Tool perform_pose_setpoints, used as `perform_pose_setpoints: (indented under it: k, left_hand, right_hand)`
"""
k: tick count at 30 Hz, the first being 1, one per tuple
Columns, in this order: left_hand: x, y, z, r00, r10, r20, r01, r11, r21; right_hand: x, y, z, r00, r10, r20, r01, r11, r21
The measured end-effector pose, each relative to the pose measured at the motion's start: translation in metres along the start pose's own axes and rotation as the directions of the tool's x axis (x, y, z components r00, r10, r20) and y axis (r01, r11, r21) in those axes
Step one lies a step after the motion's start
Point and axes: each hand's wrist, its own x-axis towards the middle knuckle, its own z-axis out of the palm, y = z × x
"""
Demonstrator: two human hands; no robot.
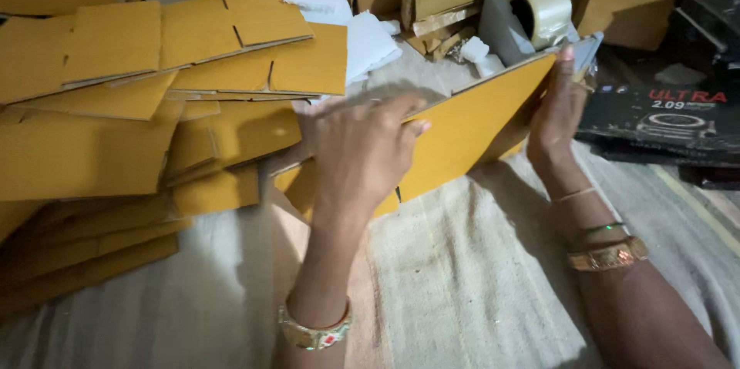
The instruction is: The person picks flat pre-cut yellow cardboard boxes one at a time from a large pile, folds the side panels and end flaps inward by hand to form each open rectangular box, presses the folds flat, and sets the formed box aside, repeating the cycle across the clip.
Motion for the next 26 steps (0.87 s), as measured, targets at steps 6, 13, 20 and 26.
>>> perform_pose_setpoints:
  k: [6, 13, 20, 26]
  left_hand:
    - [-0.006, -0.033, -0.039, 0.973, -0.179, 0.146, 0.182, 0.983, -0.009]
    - [-0.019, -0.060, -0.011, 0.923, -0.344, -0.172, 0.215, 0.832, -0.511]
    - [-0.045, -0.053, 0.062, 0.884, -0.438, -0.164, 0.077, 0.482, -0.873]
    - [-0.054, -0.046, 0.079, 0.900, -0.392, -0.189, 0.018, 0.467, -0.884]
  right_hand:
    - [0.012, 0.037, -0.003, 0.967, -0.250, -0.049, 0.255, 0.956, 0.145]
    - [0.033, 0.015, -0.028, 0.948, -0.263, -0.177, 0.288, 0.948, 0.136]
    - [0.028, 0.015, -0.013, 0.974, -0.221, -0.046, 0.225, 0.934, 0.279]
    - [-0.002, -0.011, 0.010, 0.924, -0.236, 0.301, 0.139, 0.940, 0.312]
